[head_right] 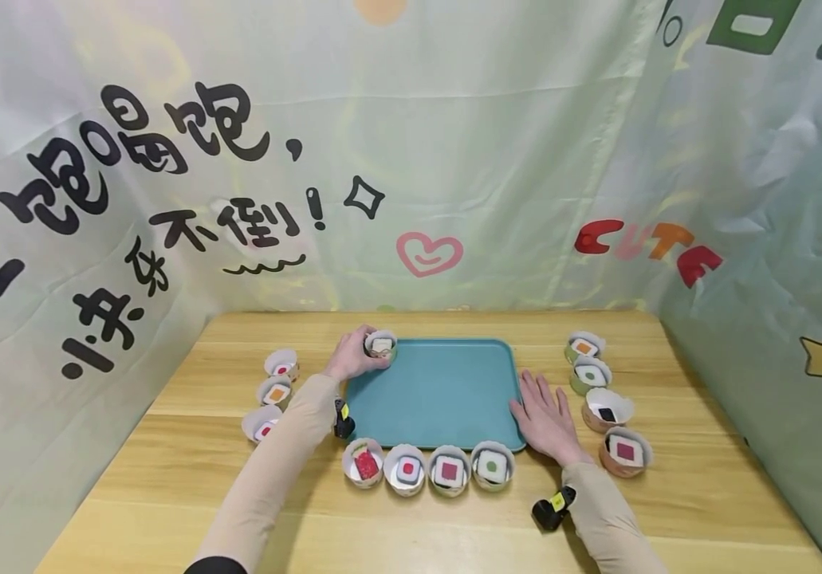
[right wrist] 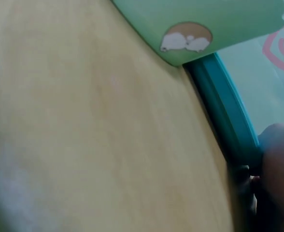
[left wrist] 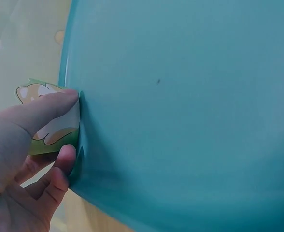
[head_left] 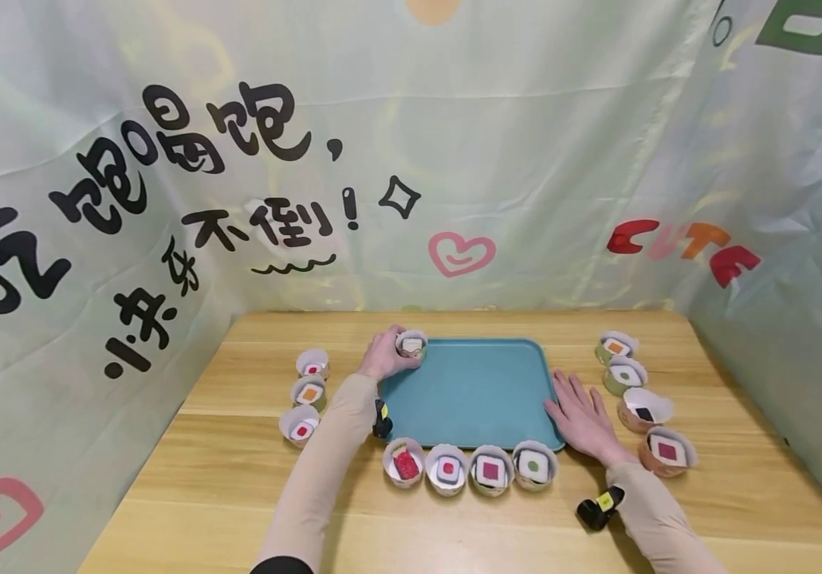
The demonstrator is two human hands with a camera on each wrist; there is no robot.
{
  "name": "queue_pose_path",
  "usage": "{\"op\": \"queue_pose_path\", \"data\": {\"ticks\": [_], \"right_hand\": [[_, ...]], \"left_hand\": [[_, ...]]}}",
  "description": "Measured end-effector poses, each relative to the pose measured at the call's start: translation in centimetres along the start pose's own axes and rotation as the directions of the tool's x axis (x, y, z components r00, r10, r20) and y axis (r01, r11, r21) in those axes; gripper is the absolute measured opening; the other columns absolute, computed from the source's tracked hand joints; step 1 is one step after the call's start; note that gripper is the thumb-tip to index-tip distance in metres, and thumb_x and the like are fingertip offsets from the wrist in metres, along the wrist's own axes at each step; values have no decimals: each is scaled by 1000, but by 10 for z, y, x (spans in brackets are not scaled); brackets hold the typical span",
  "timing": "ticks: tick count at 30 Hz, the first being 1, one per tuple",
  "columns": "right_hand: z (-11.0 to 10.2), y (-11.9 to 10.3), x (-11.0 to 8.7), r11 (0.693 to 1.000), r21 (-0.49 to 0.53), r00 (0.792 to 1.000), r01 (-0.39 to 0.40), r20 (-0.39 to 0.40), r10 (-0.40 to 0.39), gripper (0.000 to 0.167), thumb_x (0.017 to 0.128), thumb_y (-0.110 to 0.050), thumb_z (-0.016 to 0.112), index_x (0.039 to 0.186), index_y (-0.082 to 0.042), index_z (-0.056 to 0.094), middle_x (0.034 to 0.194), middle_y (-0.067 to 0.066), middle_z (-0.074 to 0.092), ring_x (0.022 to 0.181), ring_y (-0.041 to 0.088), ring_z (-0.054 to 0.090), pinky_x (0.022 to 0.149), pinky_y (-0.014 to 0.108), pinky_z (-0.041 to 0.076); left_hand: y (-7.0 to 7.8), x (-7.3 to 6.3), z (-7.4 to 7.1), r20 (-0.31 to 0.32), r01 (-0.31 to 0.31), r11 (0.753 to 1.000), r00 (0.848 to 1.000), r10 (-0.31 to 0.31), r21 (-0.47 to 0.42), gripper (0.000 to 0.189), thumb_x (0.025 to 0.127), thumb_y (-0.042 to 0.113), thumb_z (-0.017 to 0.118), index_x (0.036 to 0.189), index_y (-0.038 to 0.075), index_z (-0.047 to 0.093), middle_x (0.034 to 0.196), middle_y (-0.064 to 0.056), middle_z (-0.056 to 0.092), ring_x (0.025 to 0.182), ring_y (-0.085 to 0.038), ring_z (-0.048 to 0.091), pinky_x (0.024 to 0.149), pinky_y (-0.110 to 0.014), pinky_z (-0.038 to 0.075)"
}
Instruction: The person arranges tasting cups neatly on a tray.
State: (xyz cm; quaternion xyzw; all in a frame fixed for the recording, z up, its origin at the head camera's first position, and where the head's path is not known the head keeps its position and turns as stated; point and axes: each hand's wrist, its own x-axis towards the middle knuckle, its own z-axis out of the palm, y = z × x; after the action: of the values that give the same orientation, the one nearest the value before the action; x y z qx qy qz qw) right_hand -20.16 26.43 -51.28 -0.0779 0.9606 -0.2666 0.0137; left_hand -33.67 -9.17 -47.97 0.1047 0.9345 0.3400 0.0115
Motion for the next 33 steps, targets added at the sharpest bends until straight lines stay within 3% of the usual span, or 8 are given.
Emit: {"op": "queue_pose_path", "data": {"ticks": [5,33], "right_hand": [[1,0,-1,1000,-12,1000,1,-3,-1,65,109,-34,38,157,7,22,165,28,16,152,51,9,119,70,1],[2,0,-1,1000,-9,1000,-10,1,10,65,109,-34,37,157,6,22,165,29,17,153,51,9,119,70,1]], "left_hand": [[-2,2,1,18,30,1000,999,-30,-1,59,79,21,86,129,9,57,123,-18,68,112,-33,63,99,-48,51],[3,-3,-4,44,13,1000,999,-13,19,63,80,21,86,133,7,55,126,-19,66,115,-34,62,101,-48,50]]}}
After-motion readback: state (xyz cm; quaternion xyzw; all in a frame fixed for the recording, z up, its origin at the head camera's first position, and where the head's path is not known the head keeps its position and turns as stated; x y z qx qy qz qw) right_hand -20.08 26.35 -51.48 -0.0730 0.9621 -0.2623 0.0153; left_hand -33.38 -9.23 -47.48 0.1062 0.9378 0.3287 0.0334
